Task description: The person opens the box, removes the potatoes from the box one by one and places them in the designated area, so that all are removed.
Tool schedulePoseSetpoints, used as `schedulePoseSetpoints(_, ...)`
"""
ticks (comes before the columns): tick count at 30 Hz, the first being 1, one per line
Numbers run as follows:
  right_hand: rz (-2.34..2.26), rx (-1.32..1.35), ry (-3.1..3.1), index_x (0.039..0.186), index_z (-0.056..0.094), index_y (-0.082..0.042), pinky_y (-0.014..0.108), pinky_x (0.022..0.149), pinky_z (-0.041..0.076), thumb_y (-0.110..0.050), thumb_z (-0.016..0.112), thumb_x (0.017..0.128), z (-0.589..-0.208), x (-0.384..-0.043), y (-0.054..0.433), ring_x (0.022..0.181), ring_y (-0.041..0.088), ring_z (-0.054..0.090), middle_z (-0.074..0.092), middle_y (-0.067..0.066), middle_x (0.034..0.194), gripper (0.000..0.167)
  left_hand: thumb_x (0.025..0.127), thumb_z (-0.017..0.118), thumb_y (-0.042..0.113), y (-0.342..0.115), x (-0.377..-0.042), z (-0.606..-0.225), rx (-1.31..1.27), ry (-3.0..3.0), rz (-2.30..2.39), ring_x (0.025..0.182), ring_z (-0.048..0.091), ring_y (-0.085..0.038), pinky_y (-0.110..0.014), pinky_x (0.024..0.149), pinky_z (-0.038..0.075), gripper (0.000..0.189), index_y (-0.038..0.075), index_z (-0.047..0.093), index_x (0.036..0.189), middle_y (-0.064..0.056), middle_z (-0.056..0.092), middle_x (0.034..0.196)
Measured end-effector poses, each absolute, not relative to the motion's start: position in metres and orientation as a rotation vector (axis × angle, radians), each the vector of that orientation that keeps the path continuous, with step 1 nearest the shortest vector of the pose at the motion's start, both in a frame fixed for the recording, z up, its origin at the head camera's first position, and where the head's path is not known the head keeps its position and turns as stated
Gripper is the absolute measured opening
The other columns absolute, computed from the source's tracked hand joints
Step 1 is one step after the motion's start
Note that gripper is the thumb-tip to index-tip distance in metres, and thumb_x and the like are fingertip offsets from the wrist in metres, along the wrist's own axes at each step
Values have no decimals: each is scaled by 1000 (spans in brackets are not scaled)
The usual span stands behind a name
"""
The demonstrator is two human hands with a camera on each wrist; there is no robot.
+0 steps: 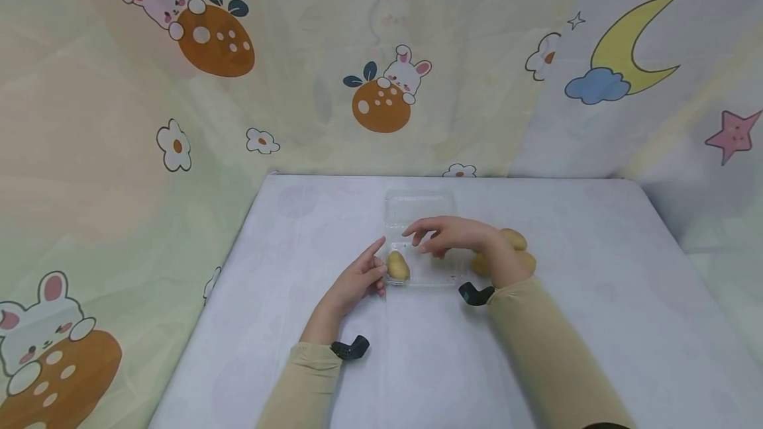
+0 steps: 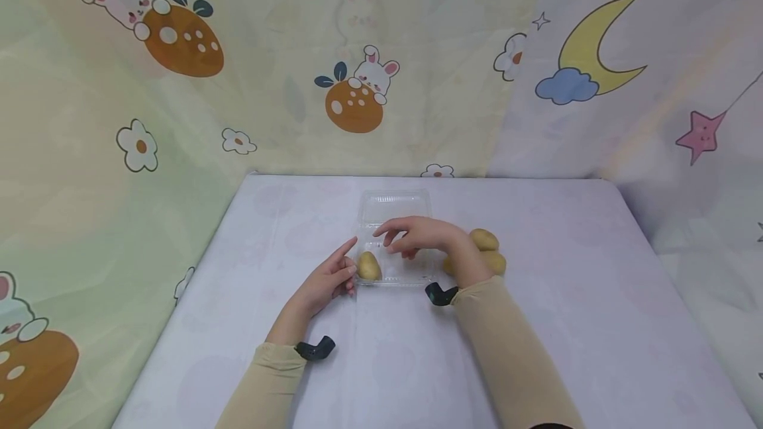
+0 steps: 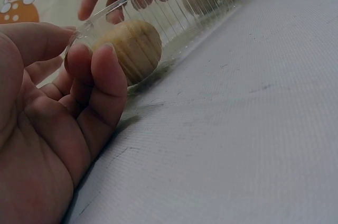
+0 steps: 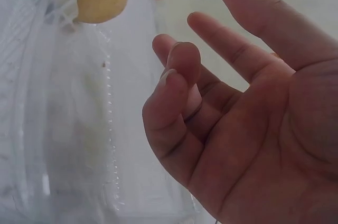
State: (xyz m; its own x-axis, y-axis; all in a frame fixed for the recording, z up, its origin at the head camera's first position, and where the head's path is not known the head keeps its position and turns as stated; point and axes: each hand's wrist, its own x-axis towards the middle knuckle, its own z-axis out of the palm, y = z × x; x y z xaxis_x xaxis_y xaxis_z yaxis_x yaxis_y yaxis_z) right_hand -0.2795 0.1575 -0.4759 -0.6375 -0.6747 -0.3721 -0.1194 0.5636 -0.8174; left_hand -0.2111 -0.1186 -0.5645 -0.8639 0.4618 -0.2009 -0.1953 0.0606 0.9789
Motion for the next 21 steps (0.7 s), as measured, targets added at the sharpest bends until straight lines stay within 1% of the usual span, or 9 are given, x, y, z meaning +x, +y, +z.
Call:
schedulePoseSetpoints(3, -1018, -645, 2098, 142, 52, -24, 34, 79, 54, -27, 63, 96, -480, -284, 153, 81, 22, 62, 58, 11, 131, 47, 99, 59, 27, -119, -211, -565, 273, 1876, 1859, 75, 54, -16, -32, 73, 57, 66, 36, 25, 156, -4, 48, 95)
schedulePoseSetpoints(6, -1016, -658, 2087, 141, 53, -23, 35, 78, 55, -27, 64, 96, -483, -286, 147, 82, 25, 63, 59, 8, 131, 47, 99, 59, 27, -119, -211, -565, 285, 1877, 1859, 75, 54, -15, -32, 73, 57, 66, 36, 25, 156, -3, 48, 95)
schedulePoseSetpoints(10, -1001, -674, 2081, 140, 54, -27, 36, 78, 55, -30, 66, 95, -484, -288, 140, 89, 31, 64, 59, 1, 132, 47, 99, 59, 29, -119, -210, -565, 264, 1883, 1852, 76, 55, -16, -33, 73, 57, 63, 43, 29, 153, -3, 49, 95)
schedulePoseSetpoints(13, -974, -688, 2078, 139, 55, -32, 36, 78, 55, -33, 67, 93, -487, -287, 135, 92, 32, 65, 59, -5, 135, 47, 98, 60, 30, -119, -210, -565, 246, 1878, 1855, 76, 55, -17, -33, 74, 57, 62, 45, 31, 151, -4, 49, 95)
schedulePoseSetpoints(17, -963, -698, 2058, 137, 56, -35, 37, 75, 54, -34, 68, 92, -492, -288, 129, 89, 33, 64, 57, -7, 137, 46, 98, 60, 31, -119, -211, -565, 251, 1870, 1859, 76, 54, -16, -34, 73, 57, 63, 44, 30, 152, -4, 49, 96)
schedulePoseSetpoints(21, -972, -686, 2035, 135, 57, -34, 36, 70, 54, -34, 69, 91, -497, -289, 125, 86, 34, 64, 56, -7, 138, 45, 98, 60, 31, -119, -211, -565, 266, 1868, 1862, 76, 54, -15, -33, 72, 57, 65, 41, 28, 154, -3, 48, 96)
